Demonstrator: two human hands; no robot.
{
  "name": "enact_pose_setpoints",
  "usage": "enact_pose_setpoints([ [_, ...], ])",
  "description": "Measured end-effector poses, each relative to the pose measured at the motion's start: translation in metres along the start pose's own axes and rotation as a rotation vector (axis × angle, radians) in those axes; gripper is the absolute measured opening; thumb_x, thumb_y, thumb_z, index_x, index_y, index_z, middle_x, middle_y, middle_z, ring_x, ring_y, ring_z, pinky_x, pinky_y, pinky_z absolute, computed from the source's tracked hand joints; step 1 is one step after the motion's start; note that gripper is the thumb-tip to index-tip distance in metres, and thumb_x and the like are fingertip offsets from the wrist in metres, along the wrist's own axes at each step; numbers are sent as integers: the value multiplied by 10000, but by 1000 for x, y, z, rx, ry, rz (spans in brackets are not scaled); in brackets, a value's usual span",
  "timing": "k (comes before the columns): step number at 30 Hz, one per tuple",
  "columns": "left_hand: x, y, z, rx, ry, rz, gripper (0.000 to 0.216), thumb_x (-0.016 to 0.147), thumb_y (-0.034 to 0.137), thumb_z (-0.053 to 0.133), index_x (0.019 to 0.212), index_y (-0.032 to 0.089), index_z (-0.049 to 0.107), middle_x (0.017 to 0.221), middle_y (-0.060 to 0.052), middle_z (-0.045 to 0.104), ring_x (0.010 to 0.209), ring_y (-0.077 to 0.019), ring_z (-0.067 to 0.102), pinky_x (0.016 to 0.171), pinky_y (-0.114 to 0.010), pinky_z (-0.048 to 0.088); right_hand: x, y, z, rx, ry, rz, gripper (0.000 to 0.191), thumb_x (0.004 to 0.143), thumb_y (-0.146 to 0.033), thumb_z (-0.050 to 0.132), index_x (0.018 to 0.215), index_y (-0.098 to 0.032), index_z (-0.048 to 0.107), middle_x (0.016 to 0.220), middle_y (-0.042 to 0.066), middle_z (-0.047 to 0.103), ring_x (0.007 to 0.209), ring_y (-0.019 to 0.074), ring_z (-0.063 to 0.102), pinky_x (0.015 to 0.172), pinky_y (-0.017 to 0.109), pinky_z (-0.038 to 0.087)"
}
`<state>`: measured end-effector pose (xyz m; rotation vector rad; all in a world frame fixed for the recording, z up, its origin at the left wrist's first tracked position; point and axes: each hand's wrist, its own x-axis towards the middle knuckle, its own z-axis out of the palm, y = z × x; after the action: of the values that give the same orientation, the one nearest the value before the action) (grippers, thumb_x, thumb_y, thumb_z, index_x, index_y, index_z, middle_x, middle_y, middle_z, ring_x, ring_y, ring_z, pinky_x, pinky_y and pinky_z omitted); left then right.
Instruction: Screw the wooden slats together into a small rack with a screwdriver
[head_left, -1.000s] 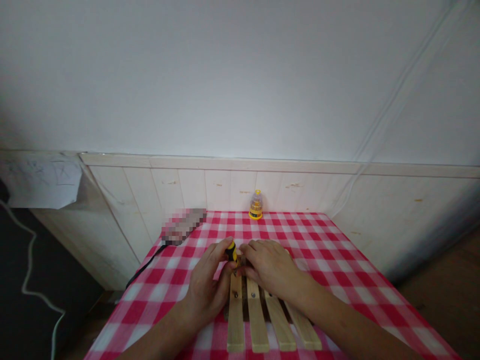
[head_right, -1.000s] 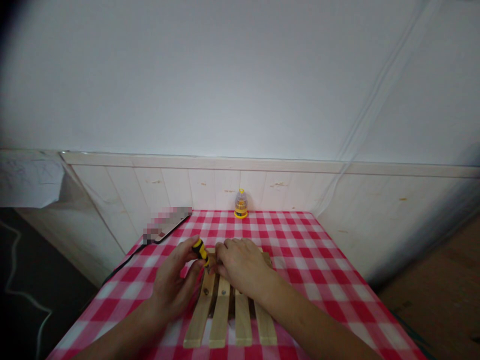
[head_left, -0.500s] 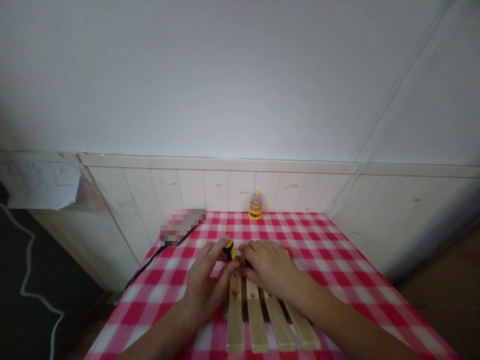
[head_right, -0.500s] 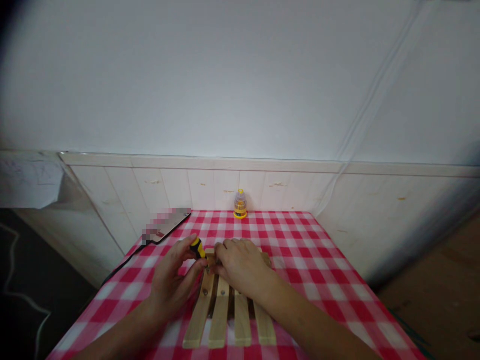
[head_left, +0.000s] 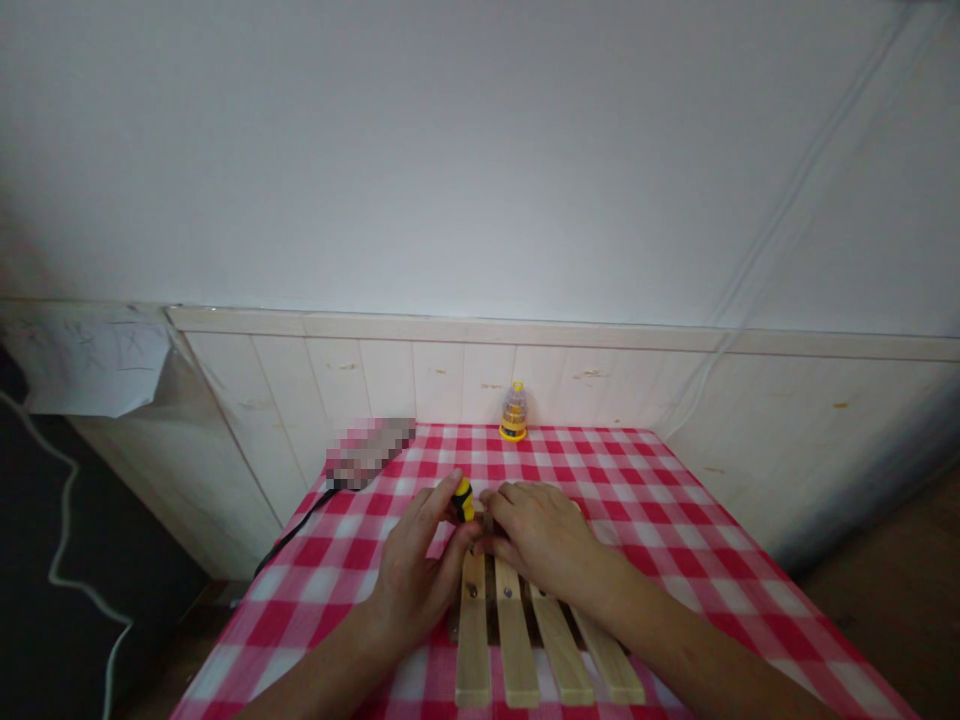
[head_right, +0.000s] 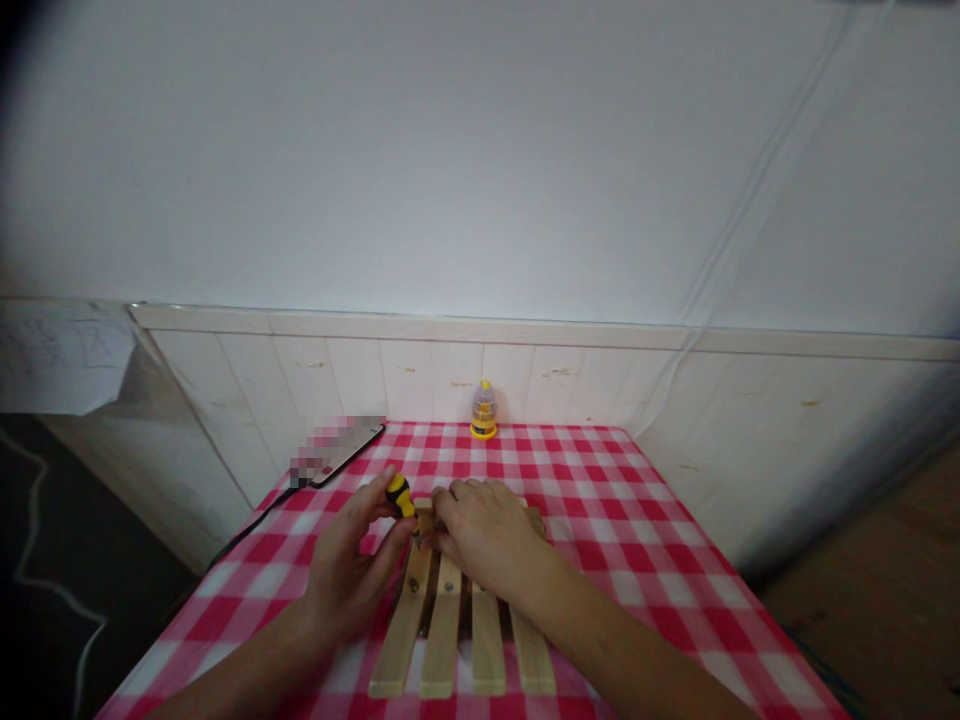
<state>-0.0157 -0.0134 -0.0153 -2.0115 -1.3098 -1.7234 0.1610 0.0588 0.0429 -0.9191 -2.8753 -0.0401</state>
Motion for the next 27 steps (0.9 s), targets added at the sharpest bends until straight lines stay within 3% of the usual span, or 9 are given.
enact_pose_setpoints([
  [8,-2,-2,-2,-44,-41,-6,560,967,145,608,1496,260,463,1123,-80,729,940,-172,724,807,-287,638,0,0,0,13,3,-6,247,986,-323,640,1170,-159,663,1091,122,751,999,305,722,832,401,535],
  [16,-6,-6,-2,-13,-45,-22,585,996,174,556,1550,261,389,1202,-116,723,972,-204,757,822,-324,657,0,1,2,-6,23,-7,268,981,-366,661,1159,-165,666,1074,111,756,992,305,725,826,392,539],
  [27,-8,-2,0,38,15,76,629,988,124,547,1579,240,363,1261,-130,691,1052,-201,733,891,-324,651,-1,0,3,10,21,-10,284,974,-337,672,1188,-152,648,1116,126,742,1037,318,715,880,423,542],
])
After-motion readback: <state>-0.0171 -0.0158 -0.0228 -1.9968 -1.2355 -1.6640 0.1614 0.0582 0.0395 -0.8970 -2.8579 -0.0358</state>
